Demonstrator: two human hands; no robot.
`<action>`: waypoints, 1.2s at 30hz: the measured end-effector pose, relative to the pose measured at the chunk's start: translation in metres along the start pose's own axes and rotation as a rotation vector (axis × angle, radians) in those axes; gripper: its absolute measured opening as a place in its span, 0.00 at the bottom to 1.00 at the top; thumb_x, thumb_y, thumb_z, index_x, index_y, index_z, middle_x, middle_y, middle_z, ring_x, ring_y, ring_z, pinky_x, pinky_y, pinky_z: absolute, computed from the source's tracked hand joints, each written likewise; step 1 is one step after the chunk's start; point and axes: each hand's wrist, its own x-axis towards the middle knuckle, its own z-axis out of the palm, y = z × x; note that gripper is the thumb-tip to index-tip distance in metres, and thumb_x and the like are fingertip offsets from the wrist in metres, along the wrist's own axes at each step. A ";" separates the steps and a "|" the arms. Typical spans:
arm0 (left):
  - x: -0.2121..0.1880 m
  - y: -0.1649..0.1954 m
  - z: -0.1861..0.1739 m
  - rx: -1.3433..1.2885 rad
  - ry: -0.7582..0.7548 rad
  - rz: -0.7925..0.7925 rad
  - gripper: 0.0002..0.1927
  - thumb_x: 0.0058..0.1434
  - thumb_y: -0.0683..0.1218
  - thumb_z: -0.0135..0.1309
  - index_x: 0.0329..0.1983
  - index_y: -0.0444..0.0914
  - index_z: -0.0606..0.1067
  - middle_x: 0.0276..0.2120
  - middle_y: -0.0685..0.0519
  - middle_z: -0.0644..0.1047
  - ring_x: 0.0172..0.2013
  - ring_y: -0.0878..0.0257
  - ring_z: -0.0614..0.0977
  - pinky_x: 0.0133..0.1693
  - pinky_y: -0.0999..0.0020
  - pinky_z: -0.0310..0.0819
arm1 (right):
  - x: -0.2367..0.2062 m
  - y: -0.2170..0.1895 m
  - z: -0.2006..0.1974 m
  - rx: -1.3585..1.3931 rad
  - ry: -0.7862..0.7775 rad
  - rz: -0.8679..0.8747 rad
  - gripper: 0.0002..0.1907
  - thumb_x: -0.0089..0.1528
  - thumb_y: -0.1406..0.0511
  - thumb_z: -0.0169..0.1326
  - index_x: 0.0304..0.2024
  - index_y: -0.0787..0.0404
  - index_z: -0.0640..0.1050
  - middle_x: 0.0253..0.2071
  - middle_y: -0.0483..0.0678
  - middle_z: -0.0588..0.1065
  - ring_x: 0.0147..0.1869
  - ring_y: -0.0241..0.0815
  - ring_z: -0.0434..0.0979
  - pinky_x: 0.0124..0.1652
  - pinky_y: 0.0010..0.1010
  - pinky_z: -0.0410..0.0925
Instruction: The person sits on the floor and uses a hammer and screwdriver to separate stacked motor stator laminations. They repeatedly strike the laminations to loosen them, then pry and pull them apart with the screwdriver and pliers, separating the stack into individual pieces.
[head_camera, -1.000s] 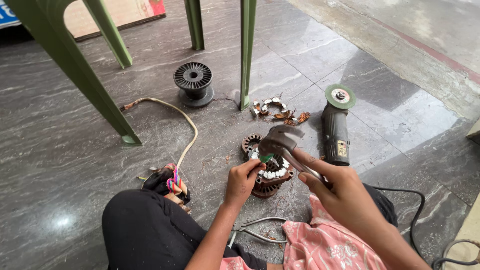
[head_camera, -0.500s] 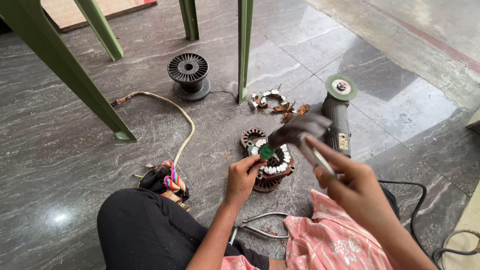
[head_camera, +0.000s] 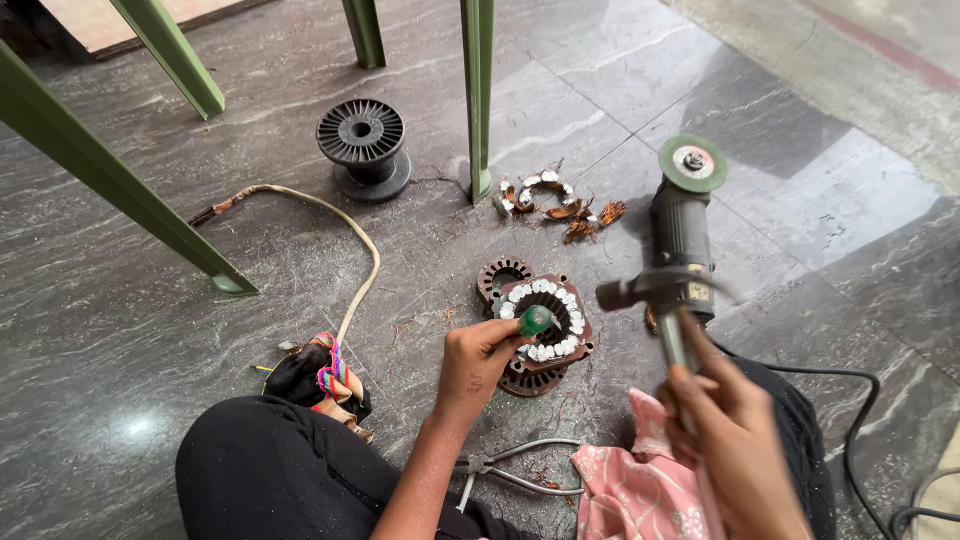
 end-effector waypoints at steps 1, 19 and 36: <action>0.000 0.001 -0.001 0.002 -0.011 0.012 0.09 0.59 0.38 0.63 0.42 0.38 0.84 0.31 0.52 0.86 0.29 0.68 0.86 0.27 0.73 0.77 | -0.013 -0.010 -0.003 -0.007 0.017 -0.072 0.33 0.64 0.72 0.50 0.73 0.51 0.70 0.27 0.49 0.71 0.22 0.32 0.62 0.19 0.26 0.54; 0.001 -0.005 0.003 -0.033 0.000 -0.032 0.10 0.57 0.39 0.64 0.43 0.39 0.85 0.31 0.53 0.86 0.28 0.70 0.85 0.27 0.72 0.76 | -0.053 -0.075 0.014 -0.349 -0.042 -0.543 0.33 0.64 0.71 0.52 0.72 0.48 0.69 0.32 0.40 0.77 0.31 0.25 0.70 0.28 0.20 0.64; 0.002 -0.015 0.004 -0.027 -0.024 0.049 0.12 0.55 0.37 0.64 0.43 0.38 0.84 0.52 0.46 0.83 0.52 0.55 0.86 0.51 0.63 0.83 | -0.027 -0.055 0.040 -0.673 -0.192 -0.336 0.31 0.66 0.65 0.56 0.72 0.45 0.70 0.31 0.39 0.69 0.27 0.29 0.60 0.25 0.25 0.56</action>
